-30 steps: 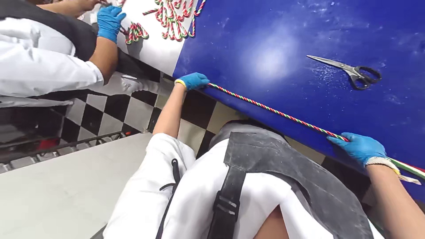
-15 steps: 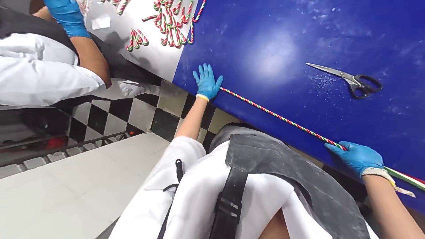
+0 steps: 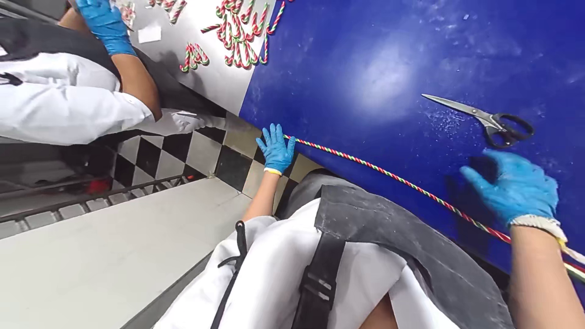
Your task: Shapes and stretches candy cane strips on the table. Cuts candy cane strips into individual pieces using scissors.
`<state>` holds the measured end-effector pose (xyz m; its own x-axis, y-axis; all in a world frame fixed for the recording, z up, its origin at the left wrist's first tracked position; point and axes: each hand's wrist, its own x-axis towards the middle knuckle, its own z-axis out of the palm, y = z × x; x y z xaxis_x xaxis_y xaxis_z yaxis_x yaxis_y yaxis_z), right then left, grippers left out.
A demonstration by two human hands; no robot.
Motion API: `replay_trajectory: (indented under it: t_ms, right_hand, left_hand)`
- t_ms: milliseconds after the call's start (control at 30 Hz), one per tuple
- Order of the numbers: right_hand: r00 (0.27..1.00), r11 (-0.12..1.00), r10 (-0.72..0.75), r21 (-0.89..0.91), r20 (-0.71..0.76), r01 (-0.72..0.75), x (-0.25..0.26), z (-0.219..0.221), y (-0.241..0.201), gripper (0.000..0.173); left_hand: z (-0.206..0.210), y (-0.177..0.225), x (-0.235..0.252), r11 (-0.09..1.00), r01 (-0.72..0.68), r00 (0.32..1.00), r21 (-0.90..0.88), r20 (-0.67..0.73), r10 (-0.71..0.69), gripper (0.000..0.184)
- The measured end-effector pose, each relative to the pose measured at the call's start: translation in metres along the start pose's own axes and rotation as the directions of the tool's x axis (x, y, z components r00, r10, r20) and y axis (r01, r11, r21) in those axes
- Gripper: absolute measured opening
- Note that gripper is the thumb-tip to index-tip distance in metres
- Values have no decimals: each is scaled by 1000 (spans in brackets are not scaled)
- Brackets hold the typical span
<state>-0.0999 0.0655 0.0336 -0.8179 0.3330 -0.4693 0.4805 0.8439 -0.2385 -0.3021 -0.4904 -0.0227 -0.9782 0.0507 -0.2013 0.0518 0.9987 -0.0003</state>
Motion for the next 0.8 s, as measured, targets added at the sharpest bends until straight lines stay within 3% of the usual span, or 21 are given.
replay_trajectory:
  t_ms: [100,200,367,467,533,600,633,667,700,733,767,800]
  right_hand:
    - [977,999,53,19,-209,-50,54,-5,-3,75]
    - [974,996,71,-32,-215,-80,101,-8,-10,51]
    - [998,1000,-6,-26,-63,4,114,-39,-18,38]
    - [985,964,164,-205,-46,-170,99,-33,-26,31]
    - [955,912,296,-301,16,-278,93,-24,-30,37]
    - [935,912,330,-299,131,-280,94,-18,-23,39]
    - [928,934,320,-228,190,-276,92,-20,-21,37]
    - [922,950,312,-107,230,-295,85,-19,-21,34]
    - [918,941,309,59,250,-333,72,-18,-24,33]
    - [918,899,306,241,250,-365,57,-14,-32,32]
    - [923,838,290,399,252,-372,40,-5,-47,33]
    - [937,784,252,516,243,-344,21,9,-70,36]
  left_hand:
    - [-1,-3,32,1000,9,1000,-3,-1,-9,87]
    - [-11,23,94,1000,-8,999,1,-45,8,87]
    - [-11,73,170,998,-38,996,51,-79,42,86]
    - [-13,77,183,1000,-27,999,16,-32,27,89]
    - [-18,73,185,997,-20,1000,-76,-6,19,84]
    - [-35,63,190,938,-23,999,-347,35,38,63]
    - [-49,54,192,813,-8,997,-583,59,52,60]
    - [-61,43,193,613,28,993,-790,91,71,64]
    - [-67,30,194,413,42,988,-910,100,121,70]
    - [-71,18,194,317,31,975,-948,99,200,72]
    - [-75,7,192,362,-21,952,-932,91,292,66]
    - [-79,-1,187,494,-124,915,-860,94,392,58]
